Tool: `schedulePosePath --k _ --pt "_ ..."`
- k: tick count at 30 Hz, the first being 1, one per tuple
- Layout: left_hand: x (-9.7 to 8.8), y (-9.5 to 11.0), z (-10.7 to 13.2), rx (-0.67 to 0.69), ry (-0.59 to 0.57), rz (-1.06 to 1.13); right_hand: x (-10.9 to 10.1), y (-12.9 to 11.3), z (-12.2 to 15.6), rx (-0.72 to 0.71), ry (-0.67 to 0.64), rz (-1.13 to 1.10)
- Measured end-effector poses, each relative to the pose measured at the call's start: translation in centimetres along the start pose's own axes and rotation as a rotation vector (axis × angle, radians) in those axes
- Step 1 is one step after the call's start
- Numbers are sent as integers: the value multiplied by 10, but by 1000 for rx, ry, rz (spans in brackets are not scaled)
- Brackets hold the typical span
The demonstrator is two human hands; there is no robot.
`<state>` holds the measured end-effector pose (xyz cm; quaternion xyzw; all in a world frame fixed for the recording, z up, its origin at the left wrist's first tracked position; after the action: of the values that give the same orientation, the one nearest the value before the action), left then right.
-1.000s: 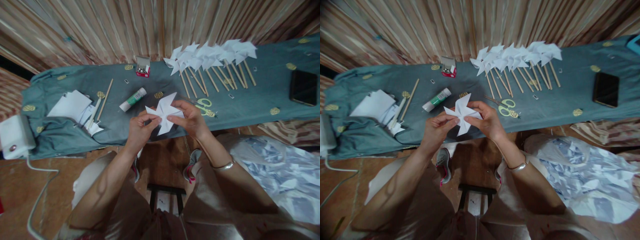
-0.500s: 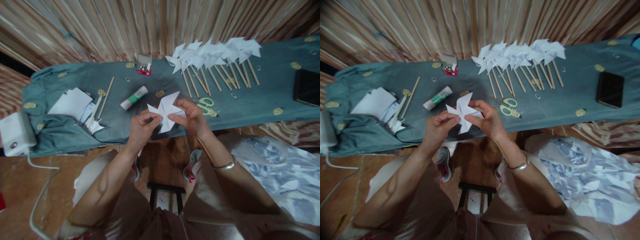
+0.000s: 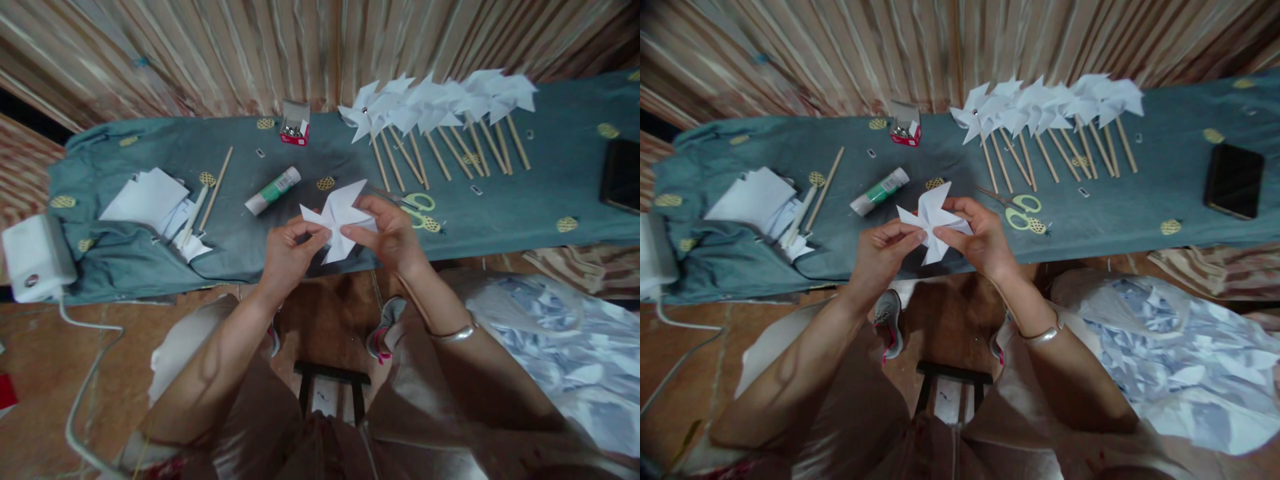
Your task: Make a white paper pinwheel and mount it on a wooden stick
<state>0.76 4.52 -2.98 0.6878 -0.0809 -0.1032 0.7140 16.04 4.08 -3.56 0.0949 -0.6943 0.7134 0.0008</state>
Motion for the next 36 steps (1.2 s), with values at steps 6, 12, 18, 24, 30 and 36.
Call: schedulePosePath --k 6,12,18,24,30,36 --pt "-1 3 1 27 14 -11 -5 5 -3 24 53 36" --pt "-10 9 0 79 113 102 -11 6 -7 -7 80 -5" --pt "-15 9 1 77 108 149 -13 6 -6 24 108 -101" --pt "-21 24 5 166 70 -47 -17 6 -7 28 115 -127" --pt "-10 26 8 174 12 -223 -14 9 -7 16 83 -67" --pt "-7 13 2 154 22 -124 -9 8 -5 20 66 -48"
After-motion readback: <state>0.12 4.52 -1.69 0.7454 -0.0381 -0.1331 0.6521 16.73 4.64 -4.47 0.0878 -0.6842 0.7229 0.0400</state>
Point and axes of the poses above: each hand's wrist, its own z-axis away from the middle knuckle, its own x-axis out of the palm, y = z × x, the point moved 8 cm from there along -z, towards the middle knuckle, and after that the axes turned 6 degrees about -y, right-handed, at the moved point
